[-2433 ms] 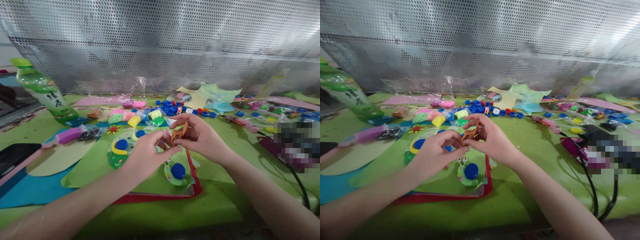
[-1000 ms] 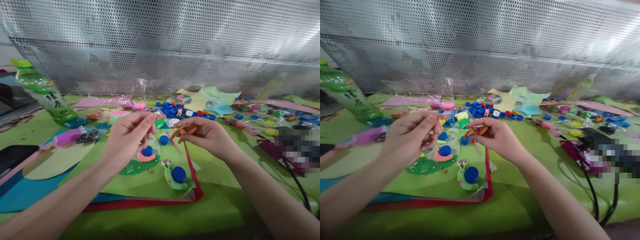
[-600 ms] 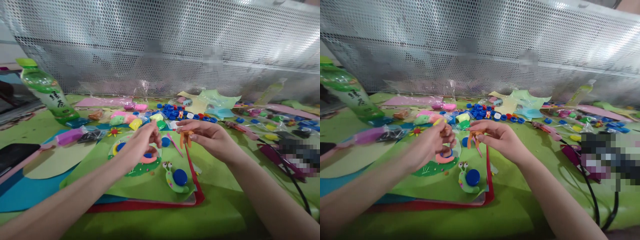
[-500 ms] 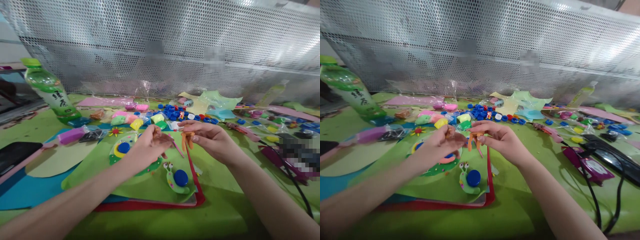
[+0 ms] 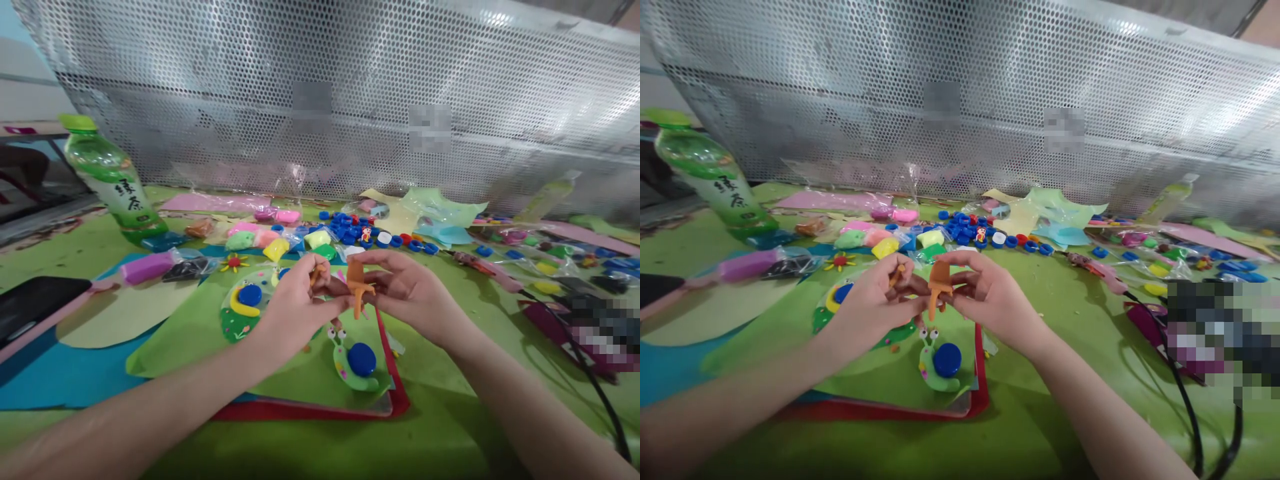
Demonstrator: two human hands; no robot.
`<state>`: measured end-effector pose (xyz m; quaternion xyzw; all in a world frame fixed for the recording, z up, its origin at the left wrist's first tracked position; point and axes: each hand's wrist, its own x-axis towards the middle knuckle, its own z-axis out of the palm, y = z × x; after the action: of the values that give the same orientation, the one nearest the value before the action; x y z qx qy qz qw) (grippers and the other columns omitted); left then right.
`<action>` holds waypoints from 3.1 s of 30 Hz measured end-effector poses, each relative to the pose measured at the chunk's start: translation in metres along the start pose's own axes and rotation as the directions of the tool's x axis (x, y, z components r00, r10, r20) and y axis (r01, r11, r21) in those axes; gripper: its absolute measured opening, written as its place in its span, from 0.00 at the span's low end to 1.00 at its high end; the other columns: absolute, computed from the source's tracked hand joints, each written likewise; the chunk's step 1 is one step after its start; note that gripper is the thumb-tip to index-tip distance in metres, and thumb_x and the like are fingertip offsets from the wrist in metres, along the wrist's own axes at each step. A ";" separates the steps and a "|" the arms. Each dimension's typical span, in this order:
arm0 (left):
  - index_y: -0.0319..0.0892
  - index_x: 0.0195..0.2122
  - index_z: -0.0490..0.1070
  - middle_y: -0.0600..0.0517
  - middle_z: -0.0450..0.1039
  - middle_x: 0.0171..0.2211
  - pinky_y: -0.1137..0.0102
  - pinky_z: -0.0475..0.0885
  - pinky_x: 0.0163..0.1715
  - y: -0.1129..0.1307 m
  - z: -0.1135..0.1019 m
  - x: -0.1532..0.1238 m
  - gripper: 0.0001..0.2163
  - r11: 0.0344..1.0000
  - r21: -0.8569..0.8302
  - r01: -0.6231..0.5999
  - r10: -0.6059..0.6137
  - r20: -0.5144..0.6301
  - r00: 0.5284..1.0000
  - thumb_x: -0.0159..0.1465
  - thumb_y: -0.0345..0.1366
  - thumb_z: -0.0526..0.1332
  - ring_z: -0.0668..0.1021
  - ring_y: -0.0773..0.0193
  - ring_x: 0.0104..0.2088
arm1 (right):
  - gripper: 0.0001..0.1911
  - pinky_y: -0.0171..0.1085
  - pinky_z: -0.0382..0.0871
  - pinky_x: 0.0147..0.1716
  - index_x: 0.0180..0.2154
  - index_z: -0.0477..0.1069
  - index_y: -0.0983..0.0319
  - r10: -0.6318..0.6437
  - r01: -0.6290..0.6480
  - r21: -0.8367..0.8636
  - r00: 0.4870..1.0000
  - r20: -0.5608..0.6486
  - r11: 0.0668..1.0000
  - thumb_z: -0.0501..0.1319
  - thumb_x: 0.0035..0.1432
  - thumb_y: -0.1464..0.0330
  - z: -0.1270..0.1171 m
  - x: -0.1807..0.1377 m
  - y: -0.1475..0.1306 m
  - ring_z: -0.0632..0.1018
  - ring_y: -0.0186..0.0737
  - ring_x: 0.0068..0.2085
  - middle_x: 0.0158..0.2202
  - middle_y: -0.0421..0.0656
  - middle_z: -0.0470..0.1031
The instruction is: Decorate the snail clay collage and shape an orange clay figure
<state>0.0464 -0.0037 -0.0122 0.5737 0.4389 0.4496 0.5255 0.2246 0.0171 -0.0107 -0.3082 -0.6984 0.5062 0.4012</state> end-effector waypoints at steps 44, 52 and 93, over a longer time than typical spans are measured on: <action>0.45 0.29 0.54 0.56 0.71 0.31 0.72 0.69 0.28 -0.001 -0.004 -0.003 0.11 0.843 0.486 -0.230 0.300 -0.070 0.952 0.56 0.34 0.61 0.76 0.66 0.31 | 0.23 0.35 0.72 0.35 0.46 0.62 0.59 -0.026 0.022 -0.042 0.995 -0.097 0.999 0.61 0.47 0.77 -0.004 0.005 0.001 0.75 0.33 0.35 0.40 0.42 0.69; 0.46 0.29 0.55 0.55 0.73 0.32 0.71 0.67 0.25 0.002 -0.004 -0.008 0.12 0.736 0.644 -0.208 0.325 -0.068 0.943 0.56 0.38 0.62 0.73 0.68 0.25 | 0.23 0.37 0.72 0.35 0.46 0.62 0.59 -0.027 0.020 -0.070 0.995 -0.091 0.997 0.61 0.47 0.75 -0.003 0.006 0.002 0.75 0.34 0.35 0.41 0.42 0.69; 0.42 0.23 0.59 0.56 0.66 0.18 0.76 0.63 0.23 0.014 -0.022 0.003 0.18 0.752 0.656 -0.057 -0.014 0.103 0.995 0.64 0.47 0.46 0.68 0.69 0.20 | 0.21 0.35 0.71 0.34 0.43 0.65 0.64 0.379 -0.381 0.028 0.924 0.048 0.924 0.65 0.44 0.75 -0.038 0.019 0.020 0.75 0.33 0.35 0.37 0.43 0.71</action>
<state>0.0264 0.0026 0.0027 0.7490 0.5349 0.2427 0.3067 0.2488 0.0558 -0.0186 -0.4196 -0.6244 0.5934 0.2863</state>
